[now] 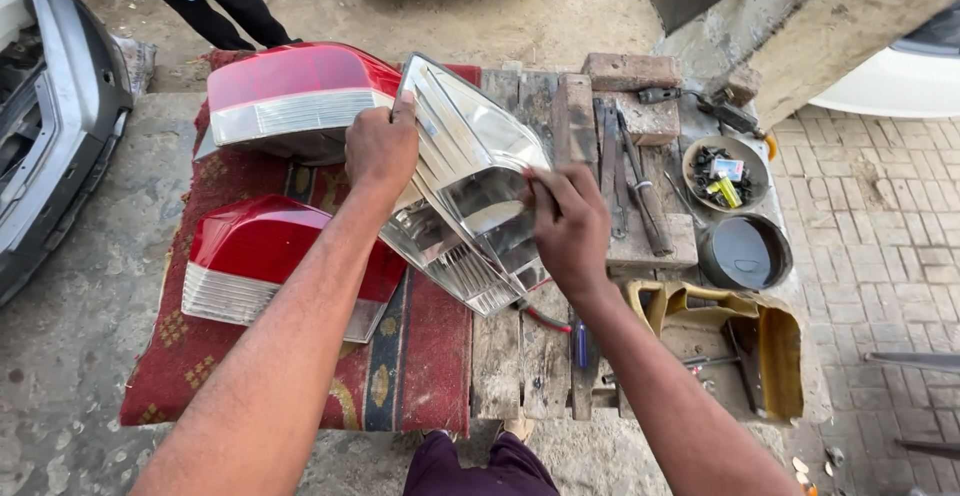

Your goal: The person cleans a car taillight assembly by hand using a cloth, wiping the internal and external surfaces.

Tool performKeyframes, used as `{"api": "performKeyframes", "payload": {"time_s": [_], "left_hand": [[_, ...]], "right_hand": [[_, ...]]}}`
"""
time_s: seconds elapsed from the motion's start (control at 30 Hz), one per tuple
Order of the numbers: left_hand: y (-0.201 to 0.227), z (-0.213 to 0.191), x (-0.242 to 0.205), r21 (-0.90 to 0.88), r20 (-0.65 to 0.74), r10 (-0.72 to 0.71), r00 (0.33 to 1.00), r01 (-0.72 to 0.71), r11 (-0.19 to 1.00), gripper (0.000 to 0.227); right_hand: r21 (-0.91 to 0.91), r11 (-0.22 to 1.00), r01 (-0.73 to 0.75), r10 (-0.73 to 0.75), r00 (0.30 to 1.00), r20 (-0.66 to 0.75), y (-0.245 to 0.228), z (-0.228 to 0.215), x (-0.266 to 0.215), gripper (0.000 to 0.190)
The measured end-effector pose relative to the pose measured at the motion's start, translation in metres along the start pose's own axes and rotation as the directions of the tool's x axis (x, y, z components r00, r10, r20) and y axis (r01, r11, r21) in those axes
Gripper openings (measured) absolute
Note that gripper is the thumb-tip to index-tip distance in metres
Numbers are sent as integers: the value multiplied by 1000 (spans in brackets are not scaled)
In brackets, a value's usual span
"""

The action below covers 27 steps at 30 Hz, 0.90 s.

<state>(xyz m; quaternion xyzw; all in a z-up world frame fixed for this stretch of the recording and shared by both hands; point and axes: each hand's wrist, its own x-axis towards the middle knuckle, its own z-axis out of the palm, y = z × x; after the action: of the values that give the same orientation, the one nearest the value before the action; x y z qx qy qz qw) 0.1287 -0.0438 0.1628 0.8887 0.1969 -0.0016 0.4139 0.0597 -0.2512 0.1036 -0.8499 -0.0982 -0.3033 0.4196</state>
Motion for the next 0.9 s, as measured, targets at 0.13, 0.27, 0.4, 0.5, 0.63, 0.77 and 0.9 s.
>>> {"api": "performKeyframes", "payload": {"time_s": [0.13,0.27,0.4,0.5,0.63,0.77,0.9], "left_hand": [[-2,2,5,-5,-11,-6,1000,6,1000,61],[6,13,3,11,-12,37,999,-37,999,56],[7,0,-8,8,12,42,999,-42,999,59],[8,-11,-16,-23,-21,48,999,-48,999,60],[-3,6,-8,-22,-9,63,998,-63,998,59],[-5,-6,-6,10,-20,43,999,-43,999,62],[-15,-18,-7,-78,-72,17,997,-22,997,55]], "right_hand": [[-36,993,-111,111,994,0,35,6,-10,9],[31,999,18,-16,997,-74,-4,6,23,6],[142,984,-110,123,989,-84,4,-2,-5,8],[129,953,-273,280,959,-35,40,-7,-38,8],[136,966,-219,231,970,-73,18,7,-9,8],[-15,996,-89,88,996,-29,20,6,-36,14],[-136,785,-604,617,748,244,56,-20,-66,19]]}}
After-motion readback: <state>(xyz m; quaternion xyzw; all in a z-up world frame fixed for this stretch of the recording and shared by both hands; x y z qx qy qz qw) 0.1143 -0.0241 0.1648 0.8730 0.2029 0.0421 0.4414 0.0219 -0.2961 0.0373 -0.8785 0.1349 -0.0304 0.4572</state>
